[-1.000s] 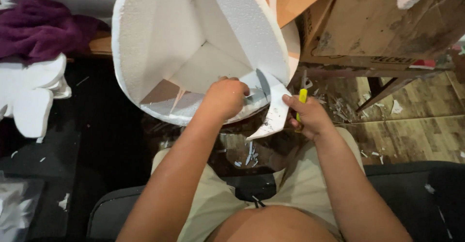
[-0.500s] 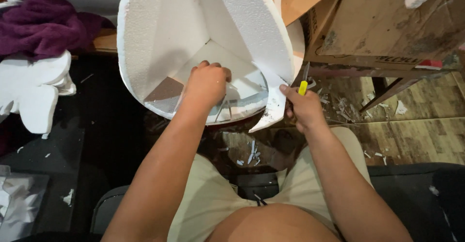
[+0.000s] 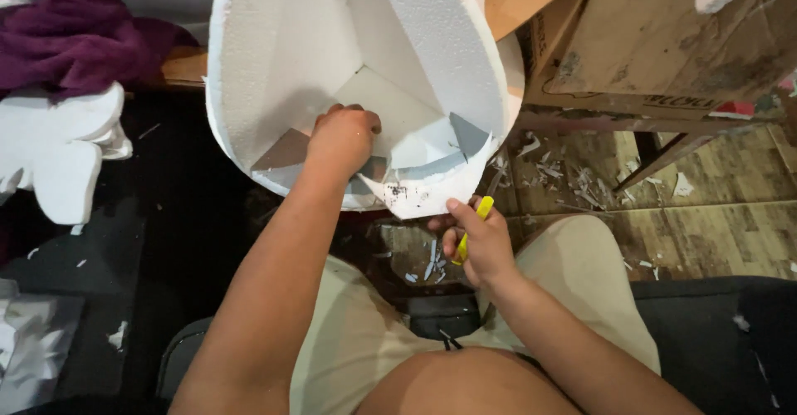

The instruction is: The person cuts a red foam sheet with a utility knife, then trims and fits white foam pieces into a large white foam structure. They use a lit stick to melt and smooth the foam edges, then apply a white substance with a brush to the interior seams.

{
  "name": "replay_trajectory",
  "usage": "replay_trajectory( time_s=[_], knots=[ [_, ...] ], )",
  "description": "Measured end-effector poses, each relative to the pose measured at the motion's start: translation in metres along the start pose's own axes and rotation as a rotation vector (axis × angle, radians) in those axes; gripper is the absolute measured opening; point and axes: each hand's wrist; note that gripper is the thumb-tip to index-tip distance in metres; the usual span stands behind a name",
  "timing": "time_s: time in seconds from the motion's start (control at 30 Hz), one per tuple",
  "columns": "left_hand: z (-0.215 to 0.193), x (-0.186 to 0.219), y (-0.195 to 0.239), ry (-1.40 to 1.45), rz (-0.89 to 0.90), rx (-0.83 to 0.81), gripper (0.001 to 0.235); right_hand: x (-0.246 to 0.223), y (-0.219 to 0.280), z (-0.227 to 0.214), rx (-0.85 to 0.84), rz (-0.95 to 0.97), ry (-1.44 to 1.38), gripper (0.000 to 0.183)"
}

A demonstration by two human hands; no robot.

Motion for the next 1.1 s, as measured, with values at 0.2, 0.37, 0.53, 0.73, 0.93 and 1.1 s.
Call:
replay_trajectory(
  time_s=[0.2,0.37,0.53,0.73,0.93,1.1],
  knots=[
    [-0.062,-0.019,0.041,0.49,-0.297,-0.116,0.033,0.013,-0.006,0.003,0.003,-0.012,0.045,0.03],
    [-0.028,-0.031,0.129,1.043,-0.77,0.232,0.022,0.011,0.002,0.044,-0.015,0.049,0.047,0.025],
    [-0.018,-0.003,0.168,1.699,-0.989,-0.089,0.06,0.015,0.015,0.105,-0.089,0.117,0.084,0.025],
    [-0.014,-0.062,0.157,1.675,-0.913,-0.019,0.036,0.011,0.029,0.115,-0.235,-0.021,0.437,0.023],
    [-0.027,-0.085,0.154,1.581,-0.861,-0.119,0.035,-0.023,0.013,0.097,-0.418,-0.402,1.067,0.038],
    [-0.01,-0.097,0.143,1.624,-0.977,0.007,0.033,-0.04,0.02,0.115,-0.577,-0.25,1.216,0.044]
  ],
)
Point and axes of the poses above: each hand's wrist, its own y-axis away from the middle knuckle, its own z-axis out of the palm, x = y × z, and after that the axes turned 10 degrees about -z, right-handed
